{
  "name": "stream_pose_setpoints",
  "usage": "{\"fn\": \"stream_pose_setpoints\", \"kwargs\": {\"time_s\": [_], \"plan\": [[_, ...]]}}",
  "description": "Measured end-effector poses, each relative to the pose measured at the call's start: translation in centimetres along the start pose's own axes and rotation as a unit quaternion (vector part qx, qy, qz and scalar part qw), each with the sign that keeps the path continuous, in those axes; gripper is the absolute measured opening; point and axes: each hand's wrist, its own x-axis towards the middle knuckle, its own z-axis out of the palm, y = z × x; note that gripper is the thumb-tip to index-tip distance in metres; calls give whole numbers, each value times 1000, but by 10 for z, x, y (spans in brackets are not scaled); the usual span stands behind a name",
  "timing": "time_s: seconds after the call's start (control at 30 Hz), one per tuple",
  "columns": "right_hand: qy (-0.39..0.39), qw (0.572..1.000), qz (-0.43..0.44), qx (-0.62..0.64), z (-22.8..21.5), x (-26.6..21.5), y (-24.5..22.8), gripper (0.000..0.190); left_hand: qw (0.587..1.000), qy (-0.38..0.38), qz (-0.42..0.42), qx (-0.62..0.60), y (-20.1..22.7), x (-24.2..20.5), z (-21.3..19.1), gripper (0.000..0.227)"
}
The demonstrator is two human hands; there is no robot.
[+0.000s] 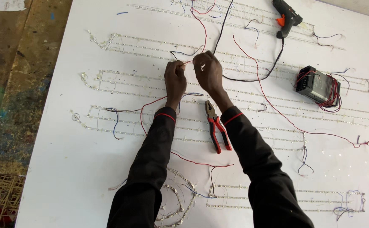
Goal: The person connects red and blue wires to LED strips laid out on a white board. They use pliers to strip wire ends and twist connections by hand, then secure the joints with a hot glue gun. The process repeats across multiple LED strip segments.
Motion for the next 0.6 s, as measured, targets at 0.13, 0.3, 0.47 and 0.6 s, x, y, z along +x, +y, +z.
{"fn": "stream_pose_setpoints", "kwargs": {"time_s": [0.13,0.3,0.47,0.6], "plan": [[-85,991,75,68,12,-21,4,42,999,11,-11,-40,1,3,-3,10],[-91,992,29,88,25,-17,-1,61,996,9,-39,-78,-1,4,-8,11],[-49,997,-28,57,30,-11,-6,30,991,1,-32,-128,-7,5,-10,14],[-6,996,-78,-38,36,-17,1,9,994,2,-11,-104,-11,7,-9,16]]}}
